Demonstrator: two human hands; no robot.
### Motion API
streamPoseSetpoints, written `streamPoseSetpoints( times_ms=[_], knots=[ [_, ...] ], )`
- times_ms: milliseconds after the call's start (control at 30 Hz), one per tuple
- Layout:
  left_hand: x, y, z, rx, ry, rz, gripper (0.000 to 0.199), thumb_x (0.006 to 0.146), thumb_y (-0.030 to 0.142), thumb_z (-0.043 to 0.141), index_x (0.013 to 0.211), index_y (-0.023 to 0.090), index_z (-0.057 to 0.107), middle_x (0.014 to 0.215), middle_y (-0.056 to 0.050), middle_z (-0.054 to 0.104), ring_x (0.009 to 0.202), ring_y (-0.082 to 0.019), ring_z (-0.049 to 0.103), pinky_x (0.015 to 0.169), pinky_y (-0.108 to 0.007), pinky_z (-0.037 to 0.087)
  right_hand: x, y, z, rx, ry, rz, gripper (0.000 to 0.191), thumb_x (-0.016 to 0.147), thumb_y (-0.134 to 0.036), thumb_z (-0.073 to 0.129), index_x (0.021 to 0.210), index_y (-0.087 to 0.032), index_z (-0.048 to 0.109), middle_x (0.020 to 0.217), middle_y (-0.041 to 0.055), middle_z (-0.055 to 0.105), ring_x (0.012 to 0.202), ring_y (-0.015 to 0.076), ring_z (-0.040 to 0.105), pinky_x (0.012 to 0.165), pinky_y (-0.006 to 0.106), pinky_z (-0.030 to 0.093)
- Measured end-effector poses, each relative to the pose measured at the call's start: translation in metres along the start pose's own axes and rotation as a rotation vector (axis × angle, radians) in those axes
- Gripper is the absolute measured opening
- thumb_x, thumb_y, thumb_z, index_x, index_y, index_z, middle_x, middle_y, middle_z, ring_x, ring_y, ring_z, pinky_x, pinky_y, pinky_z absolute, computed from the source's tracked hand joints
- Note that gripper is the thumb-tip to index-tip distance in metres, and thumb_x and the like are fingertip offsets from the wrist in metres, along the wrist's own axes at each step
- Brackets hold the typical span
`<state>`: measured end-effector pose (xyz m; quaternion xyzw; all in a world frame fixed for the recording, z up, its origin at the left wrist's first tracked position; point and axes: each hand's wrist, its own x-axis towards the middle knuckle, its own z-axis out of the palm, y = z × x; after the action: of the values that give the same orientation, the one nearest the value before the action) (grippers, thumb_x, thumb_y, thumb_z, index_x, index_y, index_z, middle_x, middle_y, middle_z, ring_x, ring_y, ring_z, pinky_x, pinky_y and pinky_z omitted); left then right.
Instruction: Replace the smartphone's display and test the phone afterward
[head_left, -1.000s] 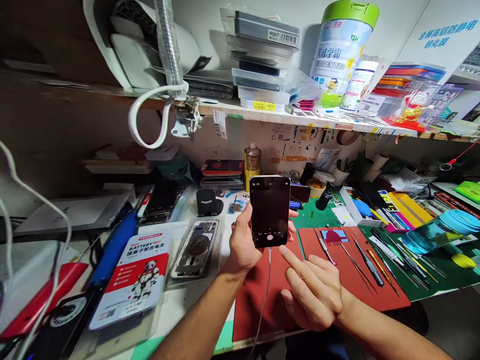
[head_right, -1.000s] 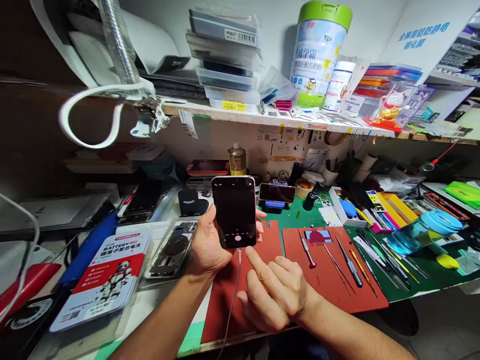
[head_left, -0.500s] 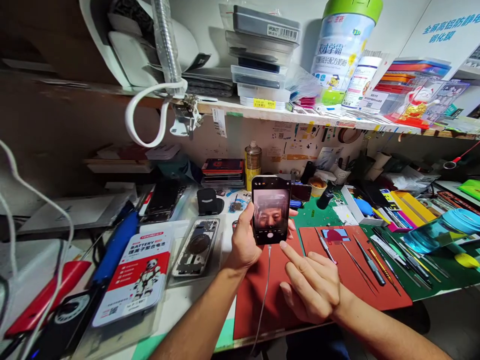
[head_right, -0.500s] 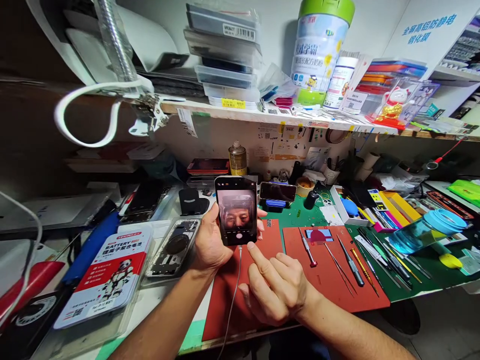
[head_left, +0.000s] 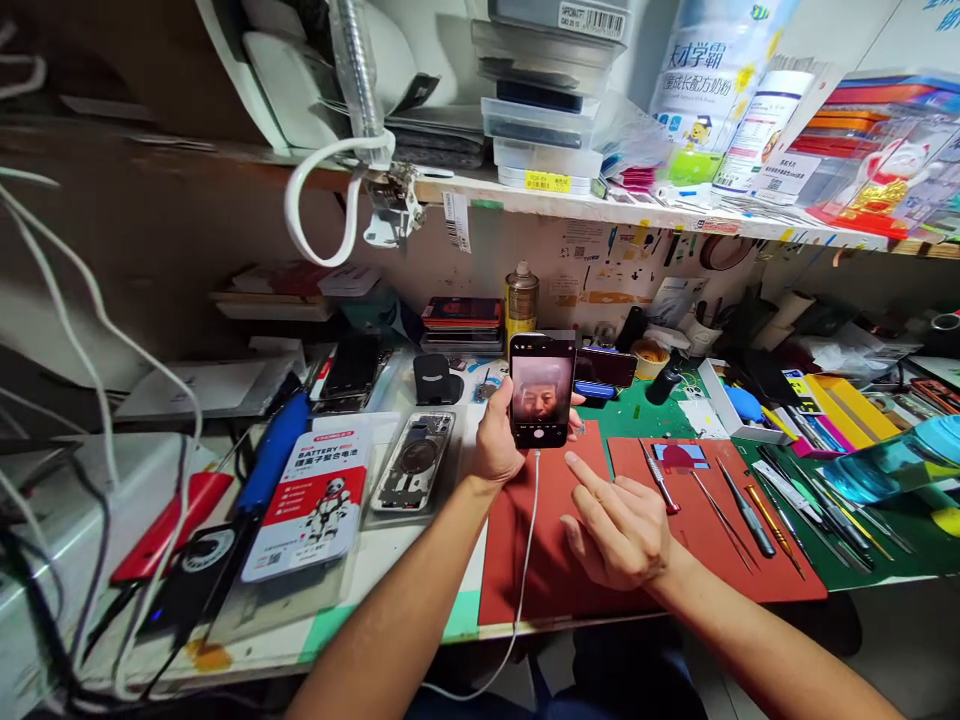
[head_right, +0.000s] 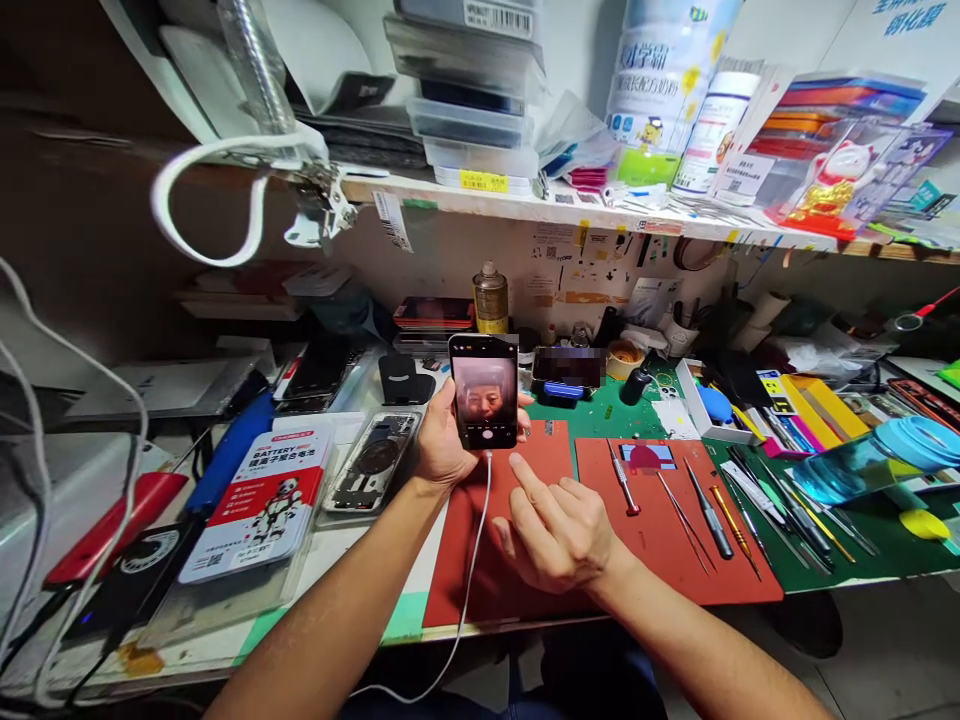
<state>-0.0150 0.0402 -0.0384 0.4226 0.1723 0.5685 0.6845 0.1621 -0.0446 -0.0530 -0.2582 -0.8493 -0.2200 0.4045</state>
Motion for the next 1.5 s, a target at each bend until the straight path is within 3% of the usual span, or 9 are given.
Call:
streamPoseSetpoints(
  times_ms=[433, 533, 700, 867, 1067, 1333, 1500],
  knots=[
    [0.0, 0.001, 0.001, 0.005, -0.011, -0.027, 0.077, 0.096, 0.074, 0.046, 0.106, 0.004, 0.077, 0.09, -0.021, 0.079, 0.085, -0.033, 0.077, 0.074, -0.042, 0.062, -0.002, 0.005, 0.015, -0.032, -0.139, 0.052, 0.025, 0.103, -0.029, 0.057, 0.117, -0.01, 0.068, 0.144, 0.0269, 0.066, 0.066, 0.0195, 0.072, 0.052, 0.036, 0.05],
    [-0.001, 0.001, 0.002, 0.006, -0.009, -0.019, 0.077, 0.097, 0.073, 0.045, 0.106, 0.004, 0.077, 0.091, -0.02, 0.079, 0.083, -0.032, 0.077, 0.075, -0.041, 0.062, -0.002, 0.005, 0.015, -0.049, -0.146, 0.066, 0.026, 0.104, -0.03, 0.057, 0.117, -0.011, 0.067, 0.144, 0.0267, 0.066, 0.061, 0.0184, 0.068, 0.052, 0.036, 0.048],
    [0.0, 0.001, 0.001, 0.008, -0.013, -0.02, 0.075, 0.097, 0.073, 0.046, 0.107, 0.005, 0.078, 0.092, -0.02, 0.079, 0.08, -0.031, 0.076, 0.072, -0.039, 0.061, -0.006, 0.004, 0.015, -0.013, -0.133, 0.041, 0.026, 0.103, -0.028, 0.056, 0.119, -0.011, 0.067, 0.144, 0.0273, 0.066, 0.071, 0.0225, 0.072, 0.053, 0.036, 0.048],
    [0.001, 0.001, 0.002, -0.002, -0.002, -0.016, 0.074, 0.097, 0.071, 0.045, 0.11, 0.006, 0.078, 0.098, -0.021, 0.08, 0.08, -0.03, 0.076, 0.07, -0.038, 0.062, -0.008, 0.002, 0.015, -0.032, -0.111, 0.032, 0.023, 0.103, -0.029, 0.056, 0.113, -0.013, 0.07, 0.14, 0.0265, 0.069, 0.068, 0.02, 0.07, 0.054, 0.035, 0.048],
    [-0.003, 0.001, 0.006, -0.016, 0.01, -0.038, 0.074, 0.098, 0.071, 0.045, 0.108, 0.005, 0.078, 0.089, -0.019, 0.079, 0.074, -0.027, 0.075, 0.069, -0.036, 0.063, -0.007, 0.0, 0.013, -0.002, -0.12, -0.005, 0.024, 0.103, -0.028, 0.056, 0.111, -0.011, 0.071, 0.137, 0.0282, 0.07, 0.071, 0.0203, 0.071, 0.054, 0.035, 0.048],
    [-0.011, -0.001, 0.013, -0.085, 0.059, -0.033, 0.063, 0.099, 0.065, 0.05, 0.114, 0.009, 0.075, 0.106, -0.02, 0.08, 0.084, -0.03, 0.077, 0.069, -0.039, 0.065, -0.01, -0.005, 0.011, 0.079, -0.132, -0.048, 0.022, 0.101, -0.028, 0.06, 0.108, -0.009, 0.07, 0.139, 0.0283, 0.069, 0.059, 0.0168, 0.06, 0.051, 0.035, 0.045],
    [-0.011, 0.0, 0.014, -0.094, 0.088, -0.044, 0.064, 0.098, 0.065, 0.051, 0.11, 0.007, 0.076, 0.101, -0.02, 0.079, 0.08, -0.028, 0.075, 0.066, -0.038, 0.064, -0.012, -0.007, 0.012, 0.106, -0.18, -0.036, 0.021, 0.101, -0.029, 0.059, 0.111, -0.013, 0.068, 0.143, 0.0263, 0.067, 0.057, 0.017, 0.059, 0.05, 0.035, 0.046]
  ],
)
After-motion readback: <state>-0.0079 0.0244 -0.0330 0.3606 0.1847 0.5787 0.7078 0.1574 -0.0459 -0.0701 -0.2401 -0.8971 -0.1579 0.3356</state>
